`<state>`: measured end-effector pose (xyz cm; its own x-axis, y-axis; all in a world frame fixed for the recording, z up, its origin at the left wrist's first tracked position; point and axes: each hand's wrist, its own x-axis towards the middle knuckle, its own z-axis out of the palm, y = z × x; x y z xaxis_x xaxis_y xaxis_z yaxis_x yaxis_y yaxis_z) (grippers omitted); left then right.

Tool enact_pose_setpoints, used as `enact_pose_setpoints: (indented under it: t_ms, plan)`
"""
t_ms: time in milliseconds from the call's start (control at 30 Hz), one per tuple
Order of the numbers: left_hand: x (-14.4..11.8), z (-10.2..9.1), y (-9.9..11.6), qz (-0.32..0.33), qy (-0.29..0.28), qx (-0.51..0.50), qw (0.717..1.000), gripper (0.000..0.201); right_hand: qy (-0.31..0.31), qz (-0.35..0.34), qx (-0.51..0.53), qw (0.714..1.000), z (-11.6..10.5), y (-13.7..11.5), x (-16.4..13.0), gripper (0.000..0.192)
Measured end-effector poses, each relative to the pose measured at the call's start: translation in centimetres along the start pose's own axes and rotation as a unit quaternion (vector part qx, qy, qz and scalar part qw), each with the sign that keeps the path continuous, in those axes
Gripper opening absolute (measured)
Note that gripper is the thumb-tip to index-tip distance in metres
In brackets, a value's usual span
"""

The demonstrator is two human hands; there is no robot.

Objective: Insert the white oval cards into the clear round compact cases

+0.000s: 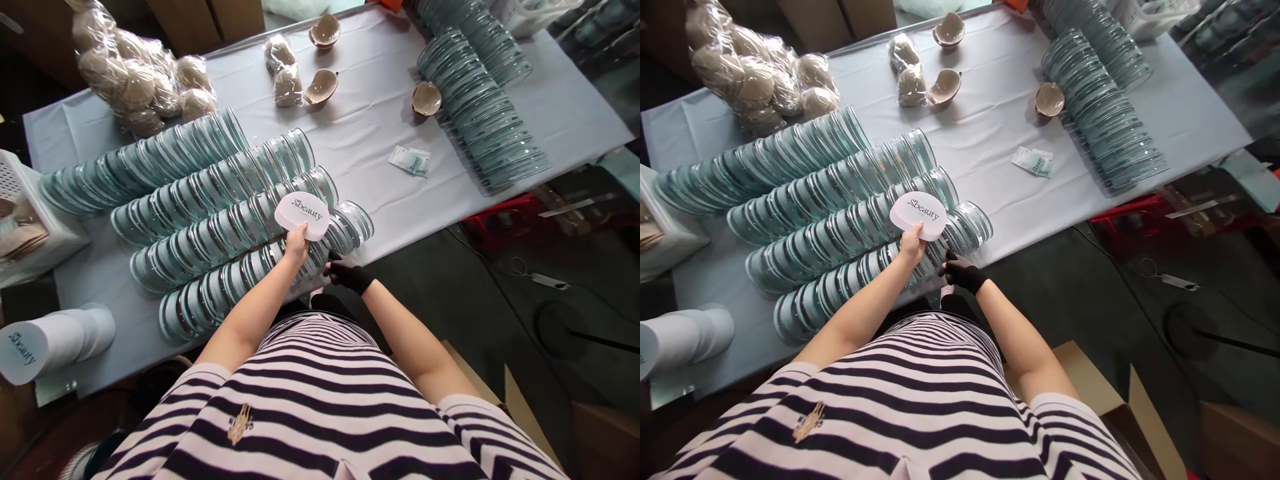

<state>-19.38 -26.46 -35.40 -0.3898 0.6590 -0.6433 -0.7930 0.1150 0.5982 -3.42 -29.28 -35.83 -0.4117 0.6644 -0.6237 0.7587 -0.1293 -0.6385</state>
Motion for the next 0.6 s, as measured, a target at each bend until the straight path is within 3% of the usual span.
enact_pose_setpoints:
  t_ms: [100,167,200,267,333,400,500,600]
  plan:
    - [-0.2,0.2,-0.4,0.034,0.002,0.016,0.999,0.036,-0.085,0.006,0.138,0.987,-1.0,-0.4,-0.1,0.032]
    - [-0.4,0.4,-0.5,0.051,-0.003,0.025,0.998,0.034,-0.089,0.031,0.149,0.984,-2.4,-1.0,0.3,0.035]
    - [-0.5,0.5,-0.5,0.053,-0.005,0.026,0.998,0.033,-0.047,0.031,0.125,0.991,-3.3,-1.5,0.6,0.036]
    - [-1.0,0.5,-0.3,0.047,-0.010,0.019,0.999,0.034,0.107,-0.012,0.049,0.993,-5.2,-2.5,1.6,0.039]
    - [-1.7,0.4,0.1,0.028,-0.022,0.015,0.999,0.036,0.242,-0.076,0.005,0.967,-6.7,-3.6,2.7,0.045]
    - [-2.4,0.0,0.4,0.011,-0.035,0.020,0.999,0.039,0.284,-0.130,-0.027,0.950,-7.0,-4.6,3.6,0.053]
    - [-3.1,-0.9,0.5,-0.005,-0.035,0.041,0.999,0.031,0.302,-0.221,-0.041,0.926,-5.4,-5.6,4.2,0.052]
    - [-3.1,-1.7,0.6,-0.019,-0.039,0.052,0.998,0.022,0.315,-0.228,-0.006,0.921,-3.3,-5.6,3.7,0.043]
